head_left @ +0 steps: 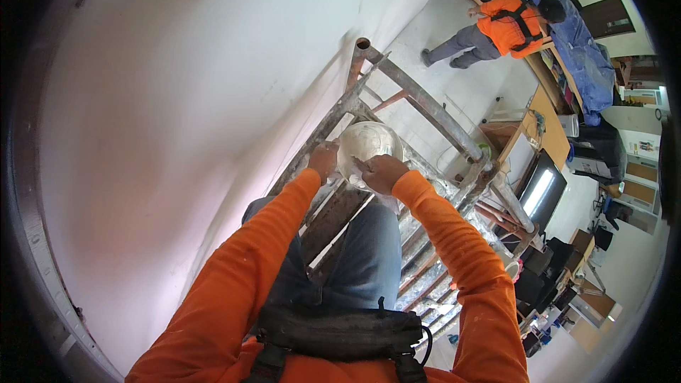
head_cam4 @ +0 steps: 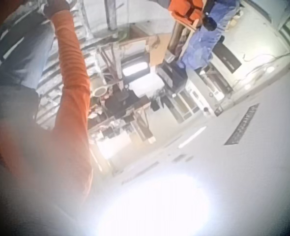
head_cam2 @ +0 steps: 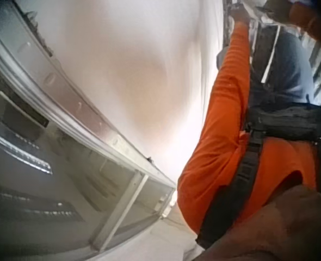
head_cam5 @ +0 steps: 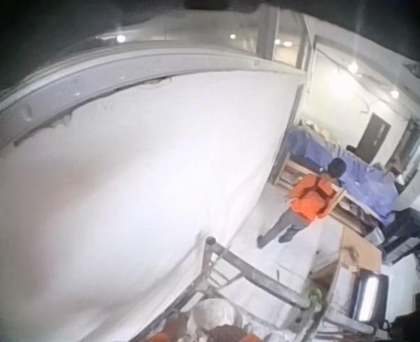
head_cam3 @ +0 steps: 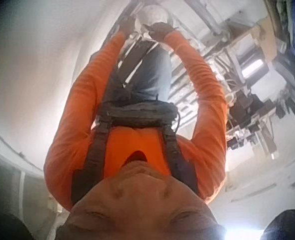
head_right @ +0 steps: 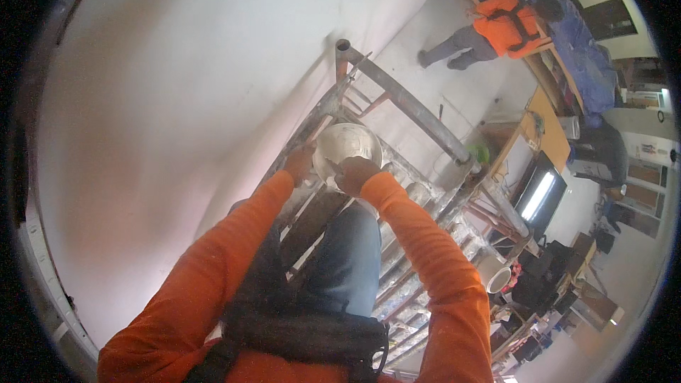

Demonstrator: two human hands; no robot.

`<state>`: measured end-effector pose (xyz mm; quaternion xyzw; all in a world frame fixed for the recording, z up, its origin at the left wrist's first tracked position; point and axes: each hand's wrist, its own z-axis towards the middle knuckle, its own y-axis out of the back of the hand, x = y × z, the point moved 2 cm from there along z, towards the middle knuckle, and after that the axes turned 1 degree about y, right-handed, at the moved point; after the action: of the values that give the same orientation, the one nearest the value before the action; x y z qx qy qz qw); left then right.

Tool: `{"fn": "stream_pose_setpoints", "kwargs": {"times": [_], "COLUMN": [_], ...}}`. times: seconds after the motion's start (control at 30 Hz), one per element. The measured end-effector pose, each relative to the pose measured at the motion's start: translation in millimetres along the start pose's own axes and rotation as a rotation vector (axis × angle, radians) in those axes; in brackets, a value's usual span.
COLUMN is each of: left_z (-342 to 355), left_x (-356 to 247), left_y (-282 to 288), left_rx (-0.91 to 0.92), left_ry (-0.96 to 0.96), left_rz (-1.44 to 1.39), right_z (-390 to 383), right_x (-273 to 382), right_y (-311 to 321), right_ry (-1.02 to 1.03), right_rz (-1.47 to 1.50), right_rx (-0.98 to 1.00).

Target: The person applies joint compound to a drywall surface using a spreader, repeatedly scooping compound from a container and smoothing it onto the wall.

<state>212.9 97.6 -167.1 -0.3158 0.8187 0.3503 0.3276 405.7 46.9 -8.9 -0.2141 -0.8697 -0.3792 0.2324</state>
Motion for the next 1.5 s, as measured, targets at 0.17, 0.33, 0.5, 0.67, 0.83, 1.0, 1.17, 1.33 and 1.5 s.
{"fn": "stream_pose_setpoints", "kwargs": {"times": [0.17, 0.33, 0.5, 0.67, 0.83, 1.0, 1.17, 1.33, 1.5], "left_z": [-20, -26, -67, -167, -224, -163, -61, -3, 15], "left_x": [-36, -64, -76, -254, -442, -561, -631, -688, -685], "left_y": [11, 53, 117, 208, 276, 280, 296, 270, 254], "left_rx": [0.305, 0.273, 0.106, 0.004, -0.438, -0.461, -0.396, -0.38, -0.249], "left_ry": [0.008, 0.613, 0.091, -0.253, -0.899, -1.082, -0.976, -0.955, -1.026], "left_rz": [-0.179, -0.681, -0.224, 0.325, 0.865, 1.353, 1.364, 1.359, 1.139], "right_z": [3, -6, -14, -1, 23, 53, 71, 82, 99], "right_x": [-56, -48, -122, -98, -49, -18, -6, -7, -6], "right_y": [-6, 12, -34, -7, 58, 132, 204, 254, 289], "right_ry": [0.126, -0.255, 0.116, 0.261, 0.476, 0.618, 0.69, 0.819, 0.79], "right_rz": [0.299, 1.225, 1.403, 1.679, 1.666, 1.75, 1.854, 1.99, 2.03], "right_rx": [-0.012, 0.006, -0.211, -0.261, -0.53, -0.712, -0.717, -0.745, -0.75]}}
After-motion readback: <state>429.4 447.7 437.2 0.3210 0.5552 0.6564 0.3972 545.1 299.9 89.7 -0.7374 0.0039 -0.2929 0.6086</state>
